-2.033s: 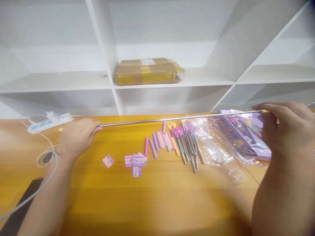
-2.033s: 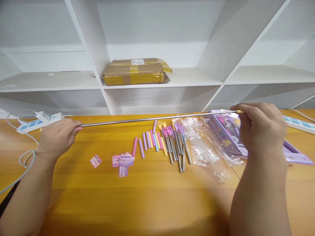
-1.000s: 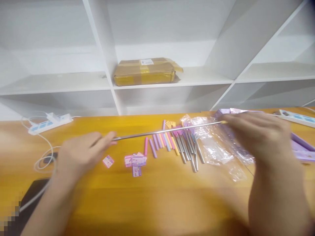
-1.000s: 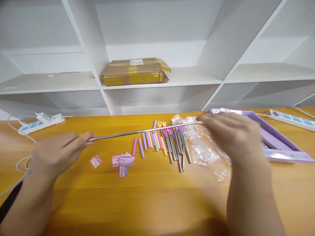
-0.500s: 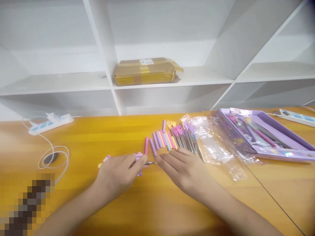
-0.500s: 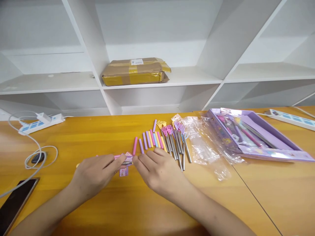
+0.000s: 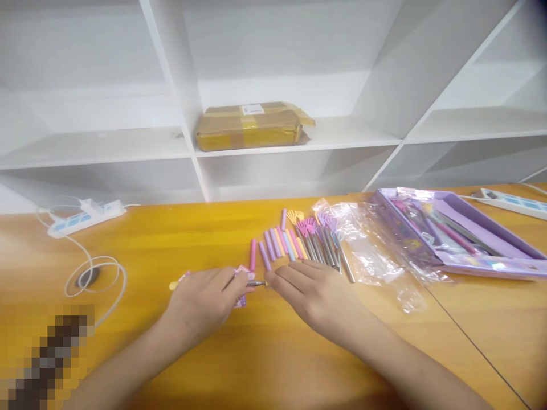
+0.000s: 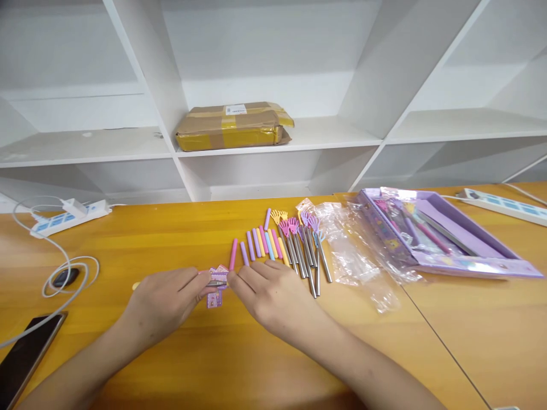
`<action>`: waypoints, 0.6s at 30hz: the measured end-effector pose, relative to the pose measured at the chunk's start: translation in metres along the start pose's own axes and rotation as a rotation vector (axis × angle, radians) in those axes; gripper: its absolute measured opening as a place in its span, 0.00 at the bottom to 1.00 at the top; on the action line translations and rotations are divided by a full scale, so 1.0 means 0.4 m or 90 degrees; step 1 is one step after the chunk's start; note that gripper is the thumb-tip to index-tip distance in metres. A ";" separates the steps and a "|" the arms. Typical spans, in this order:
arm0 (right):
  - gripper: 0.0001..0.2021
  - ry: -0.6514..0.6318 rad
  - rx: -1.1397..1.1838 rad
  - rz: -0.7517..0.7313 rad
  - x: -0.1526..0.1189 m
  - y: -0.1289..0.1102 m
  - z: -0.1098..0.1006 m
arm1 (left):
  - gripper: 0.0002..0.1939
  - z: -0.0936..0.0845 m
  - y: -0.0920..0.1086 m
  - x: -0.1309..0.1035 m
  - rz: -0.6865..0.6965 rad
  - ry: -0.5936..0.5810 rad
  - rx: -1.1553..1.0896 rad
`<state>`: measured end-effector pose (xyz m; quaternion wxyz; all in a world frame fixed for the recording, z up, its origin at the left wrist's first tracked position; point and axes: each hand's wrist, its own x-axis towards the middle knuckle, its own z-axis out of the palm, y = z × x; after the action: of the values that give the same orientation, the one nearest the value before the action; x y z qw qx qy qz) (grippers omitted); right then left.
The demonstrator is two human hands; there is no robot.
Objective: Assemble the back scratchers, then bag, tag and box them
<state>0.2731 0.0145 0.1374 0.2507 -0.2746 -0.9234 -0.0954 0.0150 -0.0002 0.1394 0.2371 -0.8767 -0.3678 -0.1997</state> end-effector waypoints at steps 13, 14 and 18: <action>0.16 -0.003 -0.025 0.000 -0.001 0.055 -0.038 | 0.25 -0.019 -0.061 0.000 -0.058 -0.091 -0.037; 0.17 0.031 -0.050 0.003 -0.020 0.100 -0.056 | 0.25 -0.027 -0.103 -0.010 -0.068 -0.093 -0.022; 0.16 0.206 -0.272 0.141 -0.175 0.368 -0.157 | 0.24 -0.075 -0.332 -0.084 -0.106 0.040 0.170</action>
<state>0.4313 0.0850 0.1606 0.3399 -0.4018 -0.7947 -0.3024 -0.1101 0.0463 0.1818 0.3454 -0.7973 -0.4548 -0.1952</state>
